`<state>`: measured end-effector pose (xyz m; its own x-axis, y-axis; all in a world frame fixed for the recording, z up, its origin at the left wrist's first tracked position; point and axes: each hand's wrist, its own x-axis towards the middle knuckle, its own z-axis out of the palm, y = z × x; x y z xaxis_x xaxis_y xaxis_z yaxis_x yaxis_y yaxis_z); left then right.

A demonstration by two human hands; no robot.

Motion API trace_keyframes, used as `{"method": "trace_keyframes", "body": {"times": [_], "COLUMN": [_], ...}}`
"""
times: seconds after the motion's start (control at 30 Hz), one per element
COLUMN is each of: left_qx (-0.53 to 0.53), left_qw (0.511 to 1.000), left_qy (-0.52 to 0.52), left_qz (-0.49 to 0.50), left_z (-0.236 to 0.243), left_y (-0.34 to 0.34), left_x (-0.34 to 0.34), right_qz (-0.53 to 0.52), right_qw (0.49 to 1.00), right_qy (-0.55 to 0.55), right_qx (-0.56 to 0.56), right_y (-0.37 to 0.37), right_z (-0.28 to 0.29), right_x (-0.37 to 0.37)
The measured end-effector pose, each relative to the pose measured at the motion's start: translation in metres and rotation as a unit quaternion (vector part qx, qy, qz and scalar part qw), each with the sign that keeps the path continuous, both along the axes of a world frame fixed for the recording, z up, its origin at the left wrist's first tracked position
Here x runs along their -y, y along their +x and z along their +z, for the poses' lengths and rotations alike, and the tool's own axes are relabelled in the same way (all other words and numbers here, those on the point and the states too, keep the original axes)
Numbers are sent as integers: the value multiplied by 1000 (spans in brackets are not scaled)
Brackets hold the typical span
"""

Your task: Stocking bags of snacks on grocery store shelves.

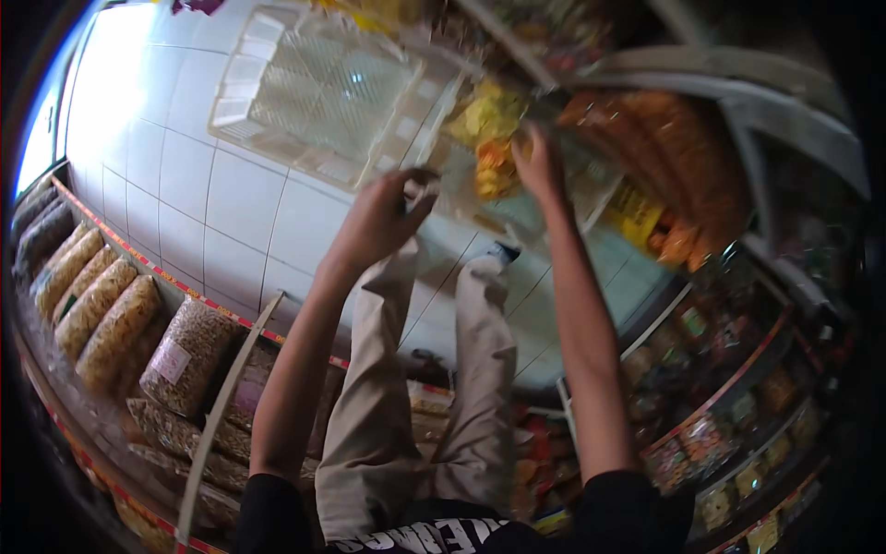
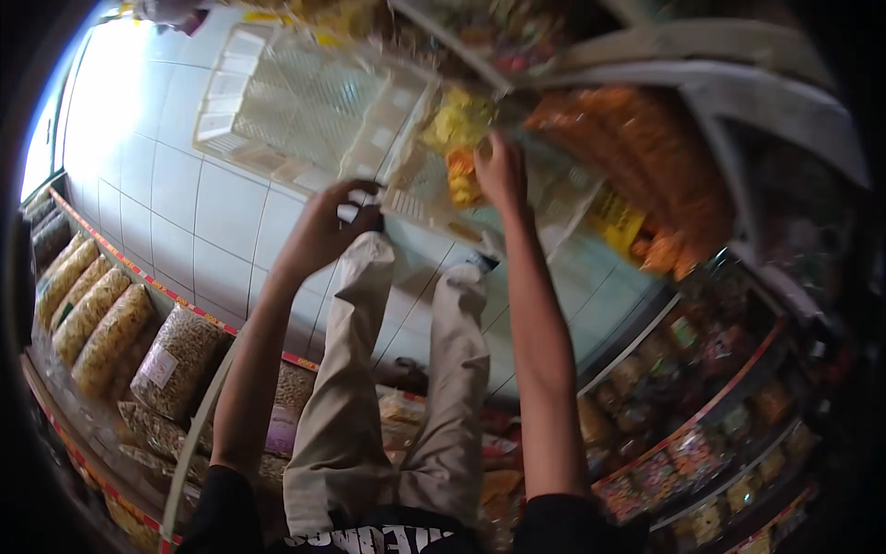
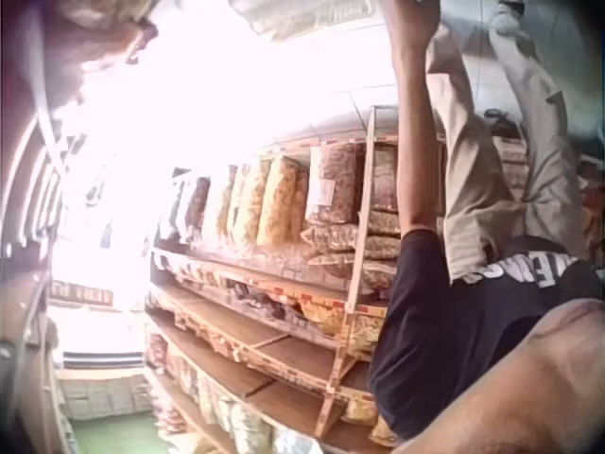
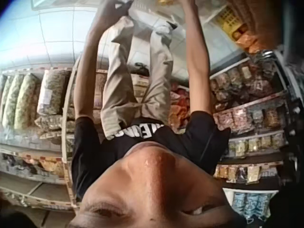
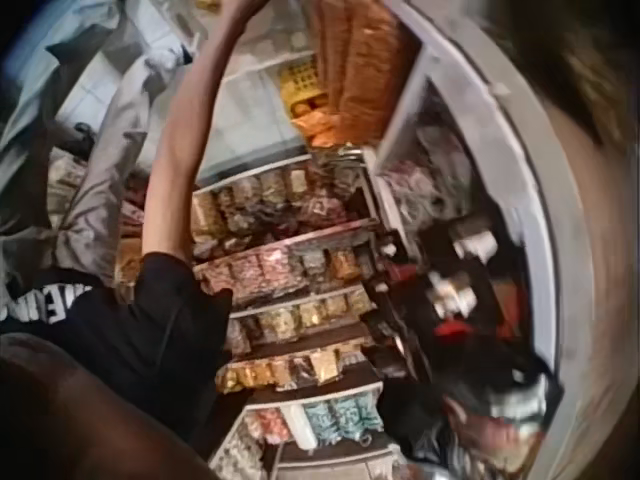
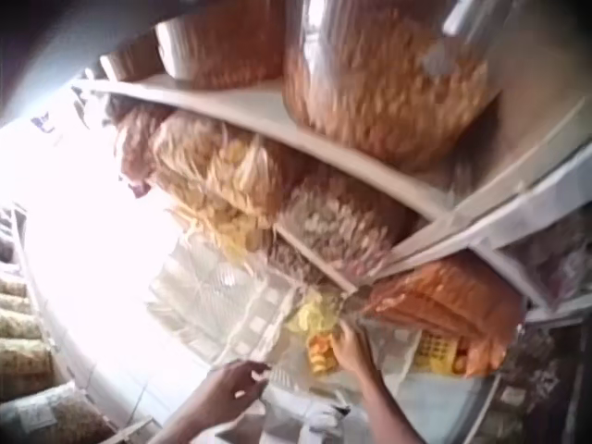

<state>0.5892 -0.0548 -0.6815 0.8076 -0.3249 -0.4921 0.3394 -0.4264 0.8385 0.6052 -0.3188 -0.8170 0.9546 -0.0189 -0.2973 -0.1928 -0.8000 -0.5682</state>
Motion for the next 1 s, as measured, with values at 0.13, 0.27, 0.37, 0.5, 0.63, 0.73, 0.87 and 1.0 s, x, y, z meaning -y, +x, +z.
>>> {"method": "trace_keyframes", "body": {"times": [0.13,0.27,0.37,0.5,0.63,0.73,0.87,1.0], "left_qx": [-10,-53,-46,-23,26,194,210,93], "left_qw": [1000,997,995,988,981,963,963,985], "left_qy": [2,17,43,92,89,-23,-102,-142], "left_qz": [-25,-50,-73,-125,-171,-183,-135,-11], "left_z": [-47,-74,-102,-136,-158,-166,-174,-145], "left_y": [17,16,10,14,19,22,28,21], "left_x": [-1,6,-14,-5,5,18,39,40], "right_qz": [-51,28,129,223,250,277,264,164], "right_qw": [997,994,984,959,945,929,920,937], "right_qy": [-50,-70,-121,-105,-86,-56,-23,2], "right_qx": [26,80,30,142,195,238,288,309], "right_y": [41,41,26,-2,-18,-19,-22,-10], "right_z": [-63,-99,-58,-25,19,59,91,104], "right_x": [-29,-19,-44,-27,-26,-39,-53,-42]}}
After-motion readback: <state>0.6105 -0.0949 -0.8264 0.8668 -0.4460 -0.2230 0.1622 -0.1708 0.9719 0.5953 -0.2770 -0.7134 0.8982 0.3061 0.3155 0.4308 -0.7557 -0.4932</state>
